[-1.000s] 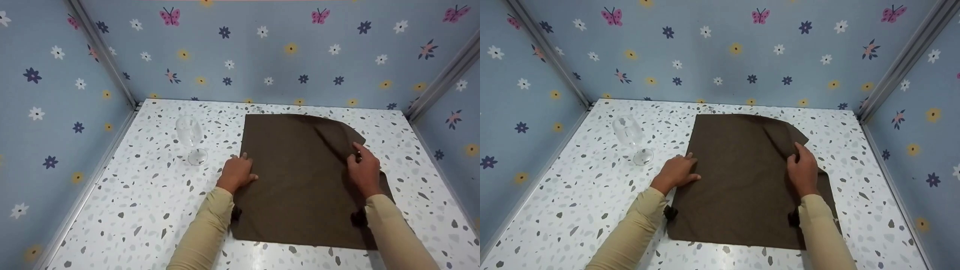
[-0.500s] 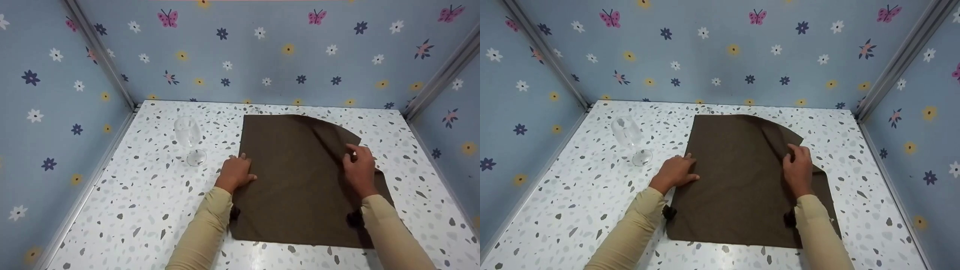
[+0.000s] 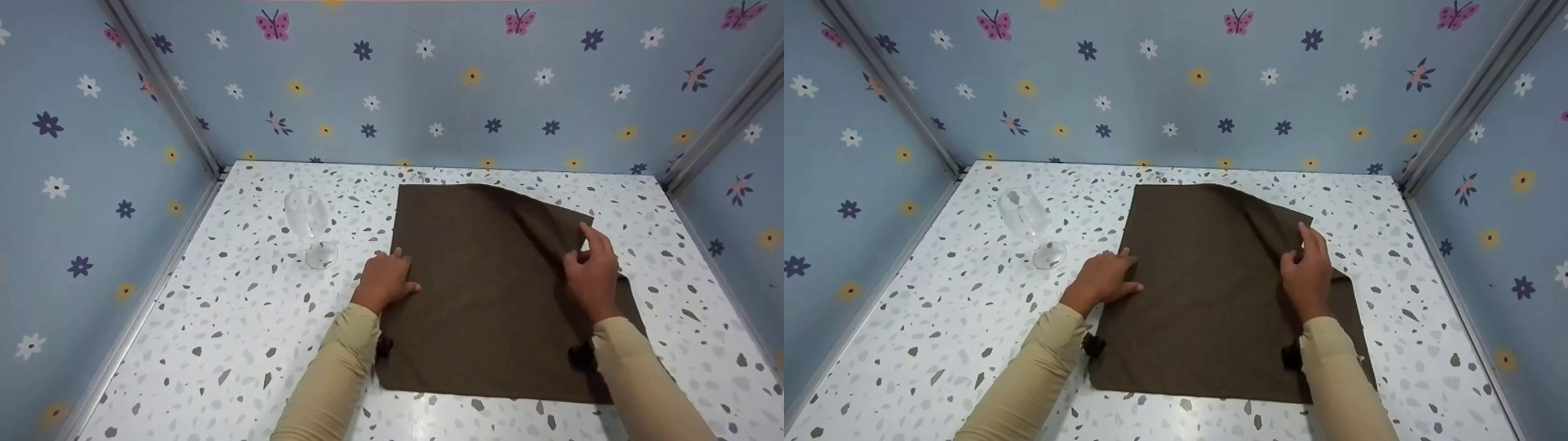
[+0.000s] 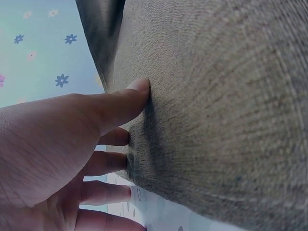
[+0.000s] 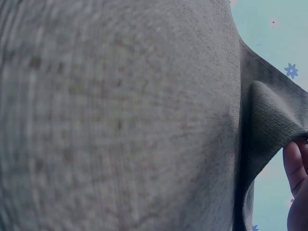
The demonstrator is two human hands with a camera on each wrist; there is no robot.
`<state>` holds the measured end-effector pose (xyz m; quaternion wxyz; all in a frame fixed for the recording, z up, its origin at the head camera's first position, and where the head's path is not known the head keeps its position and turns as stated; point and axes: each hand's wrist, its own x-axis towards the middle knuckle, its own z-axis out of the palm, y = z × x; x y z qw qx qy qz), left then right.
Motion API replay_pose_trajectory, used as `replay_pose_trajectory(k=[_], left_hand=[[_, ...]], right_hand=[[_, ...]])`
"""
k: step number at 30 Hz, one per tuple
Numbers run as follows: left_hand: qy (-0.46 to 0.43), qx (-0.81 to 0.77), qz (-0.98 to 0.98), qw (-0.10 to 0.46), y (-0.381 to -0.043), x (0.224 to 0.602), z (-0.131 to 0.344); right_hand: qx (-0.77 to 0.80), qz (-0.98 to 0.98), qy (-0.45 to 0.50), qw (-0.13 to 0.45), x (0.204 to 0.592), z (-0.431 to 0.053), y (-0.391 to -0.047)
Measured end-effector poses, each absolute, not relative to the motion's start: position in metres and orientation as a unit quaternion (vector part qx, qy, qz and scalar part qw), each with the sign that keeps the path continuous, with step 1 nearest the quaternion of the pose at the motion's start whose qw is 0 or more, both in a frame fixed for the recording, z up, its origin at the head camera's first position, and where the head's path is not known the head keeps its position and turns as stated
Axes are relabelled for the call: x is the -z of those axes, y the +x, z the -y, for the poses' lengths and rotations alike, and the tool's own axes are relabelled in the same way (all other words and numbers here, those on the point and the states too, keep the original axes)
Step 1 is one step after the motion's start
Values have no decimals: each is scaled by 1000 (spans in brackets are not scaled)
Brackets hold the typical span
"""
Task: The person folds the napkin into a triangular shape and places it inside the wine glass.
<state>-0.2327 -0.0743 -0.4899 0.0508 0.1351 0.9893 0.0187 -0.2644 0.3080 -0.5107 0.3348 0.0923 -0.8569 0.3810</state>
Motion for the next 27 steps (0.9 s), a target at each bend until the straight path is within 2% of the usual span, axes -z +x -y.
replay_pose_trajectory(k=[27], left_hand=[[126,-28,-989,66,-234,491,74]], right_hand=[[-369,850,161,340,506,-283,-257]])
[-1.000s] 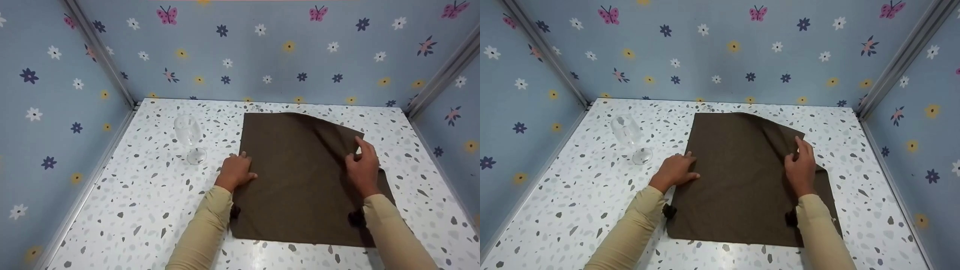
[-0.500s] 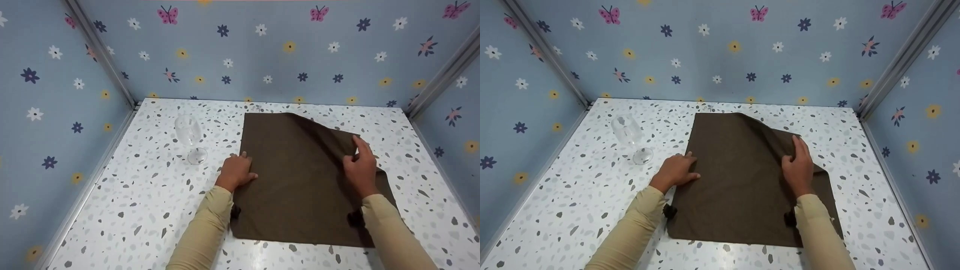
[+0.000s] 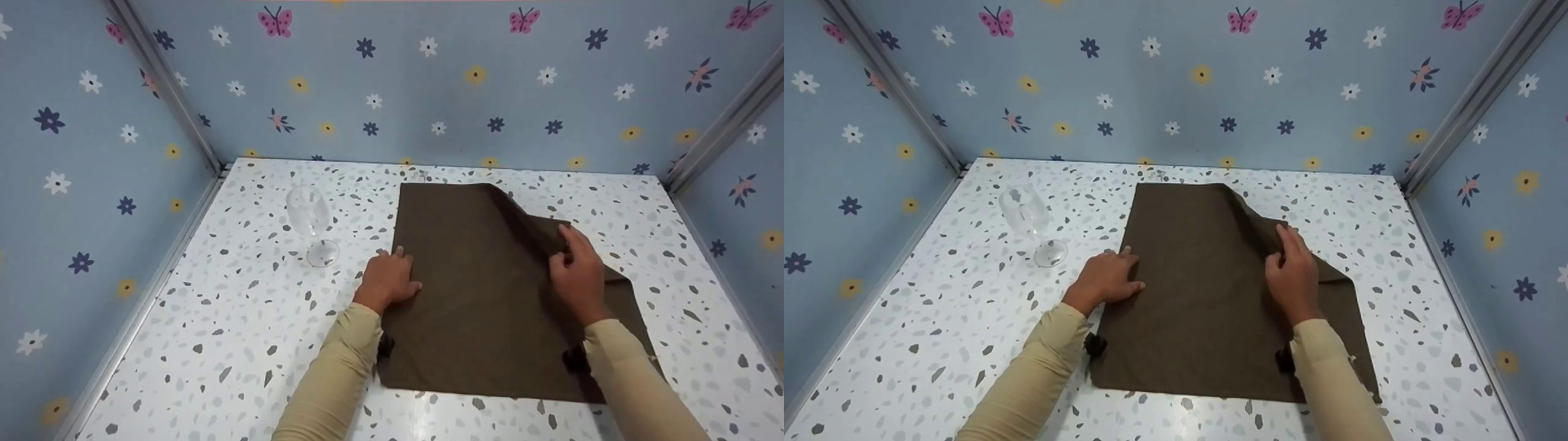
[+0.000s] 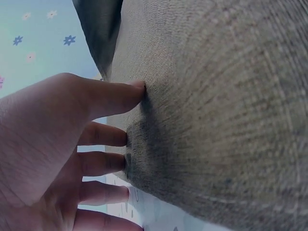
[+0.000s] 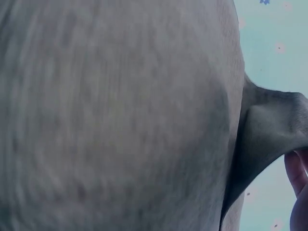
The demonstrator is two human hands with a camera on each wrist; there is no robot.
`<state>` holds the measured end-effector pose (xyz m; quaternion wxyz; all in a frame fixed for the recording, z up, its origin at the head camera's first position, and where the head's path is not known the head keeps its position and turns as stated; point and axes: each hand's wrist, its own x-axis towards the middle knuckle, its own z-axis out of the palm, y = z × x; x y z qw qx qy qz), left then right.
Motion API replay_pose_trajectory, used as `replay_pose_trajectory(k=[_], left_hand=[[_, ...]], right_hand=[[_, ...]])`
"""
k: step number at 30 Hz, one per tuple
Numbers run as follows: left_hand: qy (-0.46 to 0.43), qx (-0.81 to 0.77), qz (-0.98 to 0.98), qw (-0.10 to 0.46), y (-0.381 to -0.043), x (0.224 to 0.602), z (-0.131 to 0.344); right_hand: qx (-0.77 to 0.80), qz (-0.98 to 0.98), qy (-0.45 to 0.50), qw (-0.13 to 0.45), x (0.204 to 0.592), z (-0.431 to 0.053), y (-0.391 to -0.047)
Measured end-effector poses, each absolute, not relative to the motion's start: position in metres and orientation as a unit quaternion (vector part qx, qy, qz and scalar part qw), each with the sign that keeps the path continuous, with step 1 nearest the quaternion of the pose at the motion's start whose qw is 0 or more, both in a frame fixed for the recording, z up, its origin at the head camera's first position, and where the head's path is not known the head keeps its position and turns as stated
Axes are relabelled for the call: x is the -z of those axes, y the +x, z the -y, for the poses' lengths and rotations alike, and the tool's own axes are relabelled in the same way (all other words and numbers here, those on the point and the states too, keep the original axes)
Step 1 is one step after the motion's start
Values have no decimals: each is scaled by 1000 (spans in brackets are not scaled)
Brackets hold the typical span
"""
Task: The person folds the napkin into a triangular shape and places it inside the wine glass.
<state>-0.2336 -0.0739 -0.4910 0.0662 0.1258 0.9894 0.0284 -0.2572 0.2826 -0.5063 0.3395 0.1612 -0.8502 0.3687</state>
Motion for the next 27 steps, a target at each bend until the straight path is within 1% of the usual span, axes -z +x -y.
replay_pose_trajectory(k=[10,20,23,27], left_hand=[[131,-31,-989,57,-234,491,75],[145,-34,-988,36,-232,493,89],[144,-45,-988,30,-232,494,92],[147,-66,-986,37,-233,494,91]], right_hand=[[-381,849,172,323,507,-265,-244],[-418,833,170,320,511,-244,-231],[-430,831,164,312,513,-240,-227],[-442,835,147,293,513,-237,-221]])
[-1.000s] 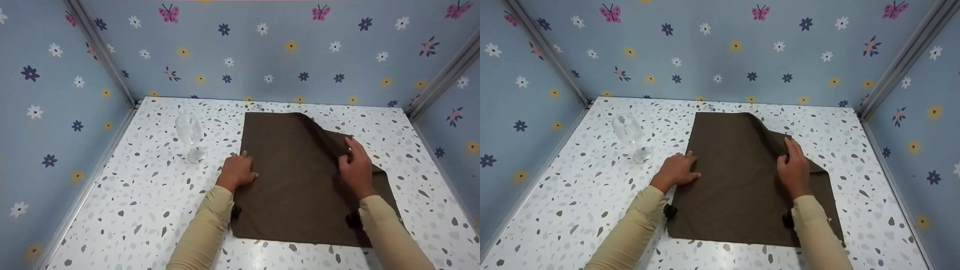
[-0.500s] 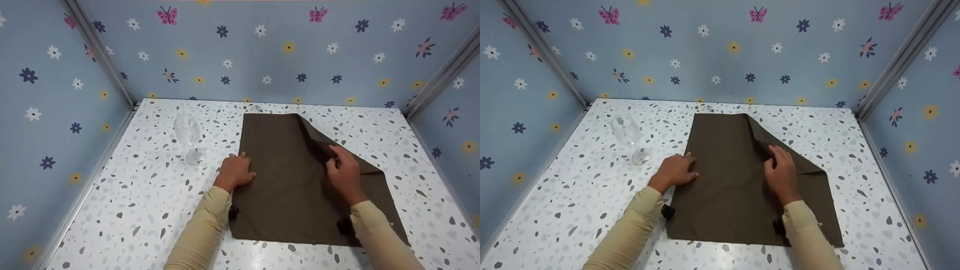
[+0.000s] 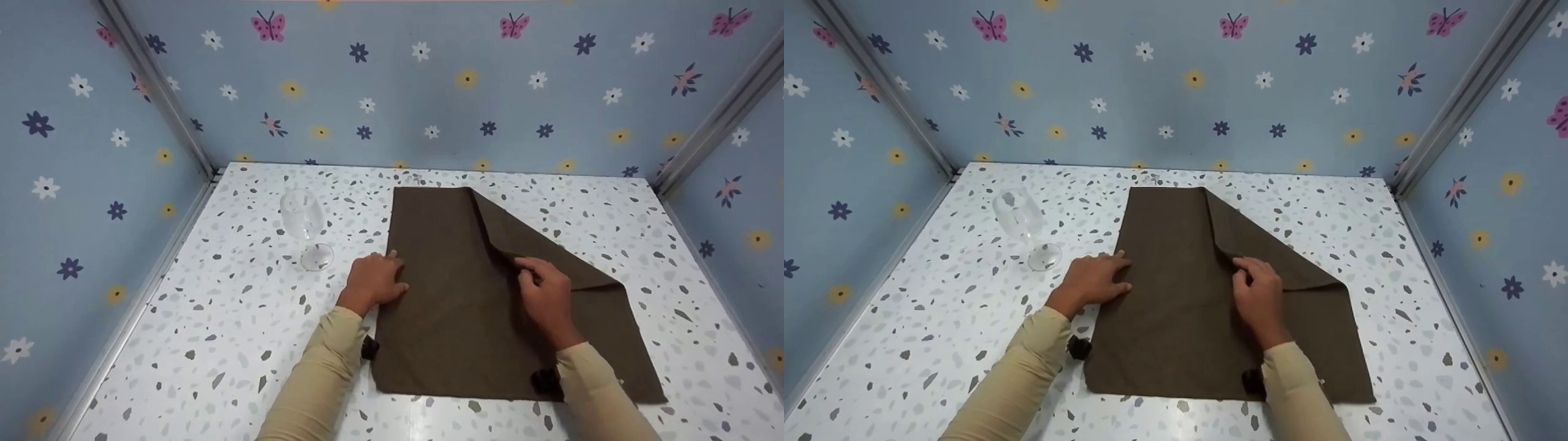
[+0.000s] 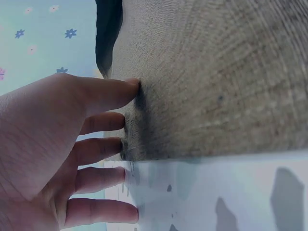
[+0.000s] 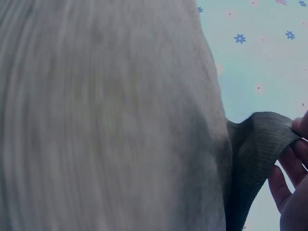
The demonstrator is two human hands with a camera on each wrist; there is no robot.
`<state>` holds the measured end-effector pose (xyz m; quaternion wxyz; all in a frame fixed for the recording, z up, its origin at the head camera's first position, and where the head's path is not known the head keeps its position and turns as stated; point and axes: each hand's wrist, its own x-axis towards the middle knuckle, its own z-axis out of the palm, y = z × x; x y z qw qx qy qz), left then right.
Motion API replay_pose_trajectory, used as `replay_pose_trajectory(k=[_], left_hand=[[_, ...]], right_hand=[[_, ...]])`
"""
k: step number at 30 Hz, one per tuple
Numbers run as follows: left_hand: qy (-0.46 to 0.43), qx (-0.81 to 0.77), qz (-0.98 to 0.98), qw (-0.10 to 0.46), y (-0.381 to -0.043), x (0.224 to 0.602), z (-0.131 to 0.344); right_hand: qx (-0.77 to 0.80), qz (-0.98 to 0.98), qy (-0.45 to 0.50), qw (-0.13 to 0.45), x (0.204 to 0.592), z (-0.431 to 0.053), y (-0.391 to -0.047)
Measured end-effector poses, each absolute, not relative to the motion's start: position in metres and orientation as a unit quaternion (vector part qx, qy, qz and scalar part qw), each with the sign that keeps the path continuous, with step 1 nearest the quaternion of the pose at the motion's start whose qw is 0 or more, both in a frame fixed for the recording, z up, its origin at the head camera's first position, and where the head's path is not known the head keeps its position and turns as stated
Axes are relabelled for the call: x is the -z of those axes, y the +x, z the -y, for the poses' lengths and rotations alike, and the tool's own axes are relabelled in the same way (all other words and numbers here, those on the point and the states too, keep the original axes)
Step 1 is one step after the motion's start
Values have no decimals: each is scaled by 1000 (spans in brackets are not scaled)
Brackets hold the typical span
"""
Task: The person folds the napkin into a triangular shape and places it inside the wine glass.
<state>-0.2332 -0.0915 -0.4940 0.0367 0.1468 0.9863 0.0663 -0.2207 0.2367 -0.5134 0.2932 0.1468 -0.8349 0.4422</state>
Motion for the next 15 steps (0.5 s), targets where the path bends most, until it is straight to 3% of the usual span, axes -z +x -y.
replay_pose_trajectory(k=[15], left_hand=[[136,-46,-987,69,-230,493,93]], right_hand=[[-460,859,101,200,504,-221,-200]])
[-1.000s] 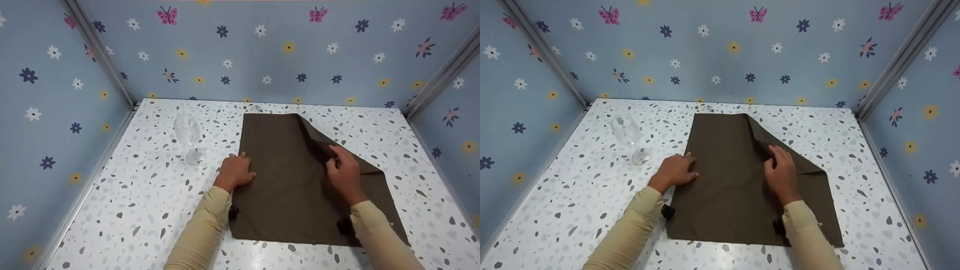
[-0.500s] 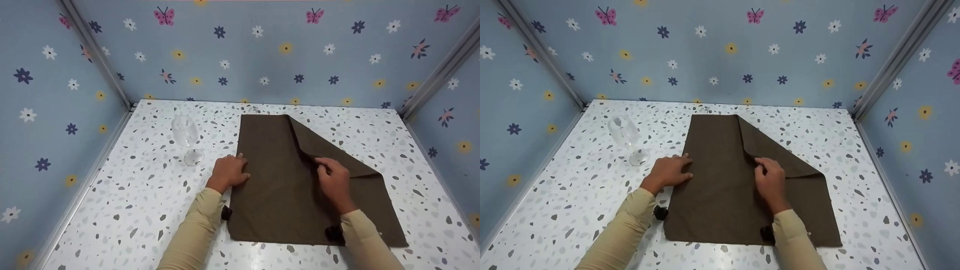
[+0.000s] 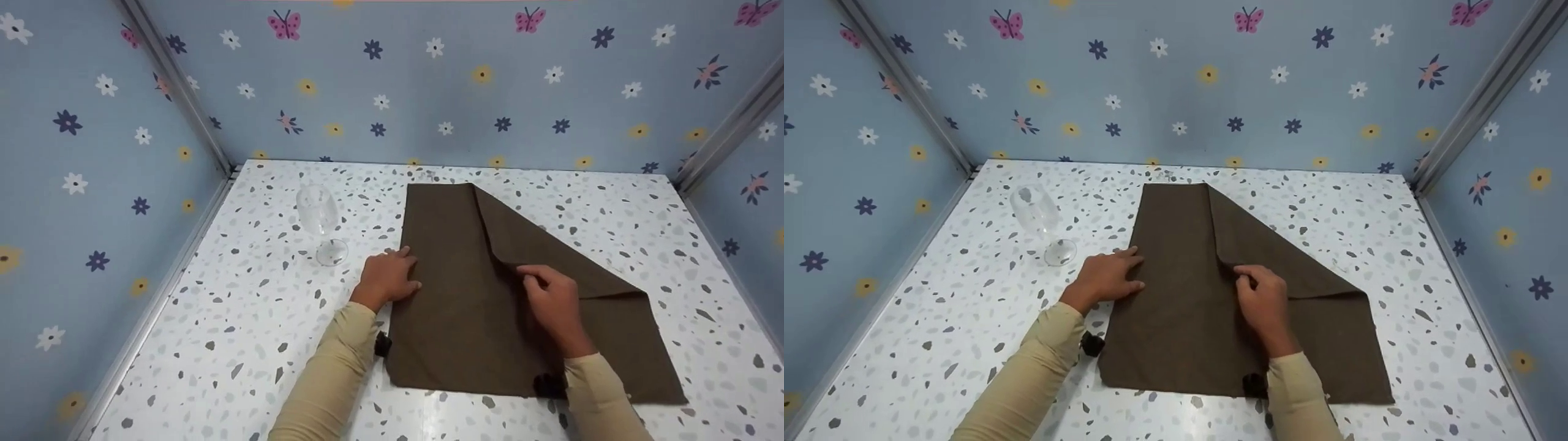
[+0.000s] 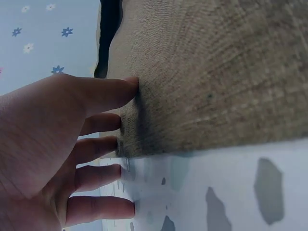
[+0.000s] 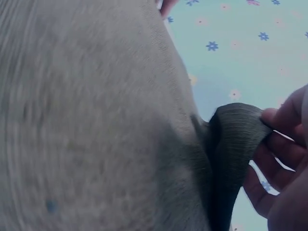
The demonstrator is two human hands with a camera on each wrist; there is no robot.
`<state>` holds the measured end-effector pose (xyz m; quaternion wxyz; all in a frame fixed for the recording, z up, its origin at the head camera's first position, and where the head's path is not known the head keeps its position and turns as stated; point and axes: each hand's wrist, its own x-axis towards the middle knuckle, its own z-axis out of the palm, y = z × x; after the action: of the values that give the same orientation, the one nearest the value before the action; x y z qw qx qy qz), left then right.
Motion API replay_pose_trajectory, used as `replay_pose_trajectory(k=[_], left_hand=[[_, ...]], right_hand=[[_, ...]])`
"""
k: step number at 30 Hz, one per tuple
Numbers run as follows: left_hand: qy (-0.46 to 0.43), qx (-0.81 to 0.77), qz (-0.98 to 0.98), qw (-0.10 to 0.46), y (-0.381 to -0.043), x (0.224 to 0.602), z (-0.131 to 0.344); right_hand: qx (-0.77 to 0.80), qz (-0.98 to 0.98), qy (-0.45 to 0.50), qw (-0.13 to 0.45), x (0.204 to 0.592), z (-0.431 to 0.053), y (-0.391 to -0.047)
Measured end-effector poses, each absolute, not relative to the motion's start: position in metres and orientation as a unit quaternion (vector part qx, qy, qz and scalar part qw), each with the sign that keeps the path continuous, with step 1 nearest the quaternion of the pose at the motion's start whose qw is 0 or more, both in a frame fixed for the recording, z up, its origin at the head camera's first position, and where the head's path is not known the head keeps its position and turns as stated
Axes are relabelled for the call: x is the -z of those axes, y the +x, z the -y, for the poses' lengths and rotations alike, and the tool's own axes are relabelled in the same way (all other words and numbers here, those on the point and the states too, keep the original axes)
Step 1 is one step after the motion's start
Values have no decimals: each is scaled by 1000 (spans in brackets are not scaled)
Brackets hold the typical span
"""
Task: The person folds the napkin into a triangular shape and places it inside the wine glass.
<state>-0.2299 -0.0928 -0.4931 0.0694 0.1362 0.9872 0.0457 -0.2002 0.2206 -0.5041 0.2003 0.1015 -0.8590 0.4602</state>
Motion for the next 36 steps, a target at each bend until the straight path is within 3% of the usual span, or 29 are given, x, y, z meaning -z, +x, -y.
replay_pose_trajectory(k=[13,36], left_hand=[[136,-54,-987,73,-230,496,94],[140,-38,-987,68,-237,494,90]], right_hand=[[-438,885,112,109,505,-220,-181],[-461,850,166,191,509,-216,-173]])
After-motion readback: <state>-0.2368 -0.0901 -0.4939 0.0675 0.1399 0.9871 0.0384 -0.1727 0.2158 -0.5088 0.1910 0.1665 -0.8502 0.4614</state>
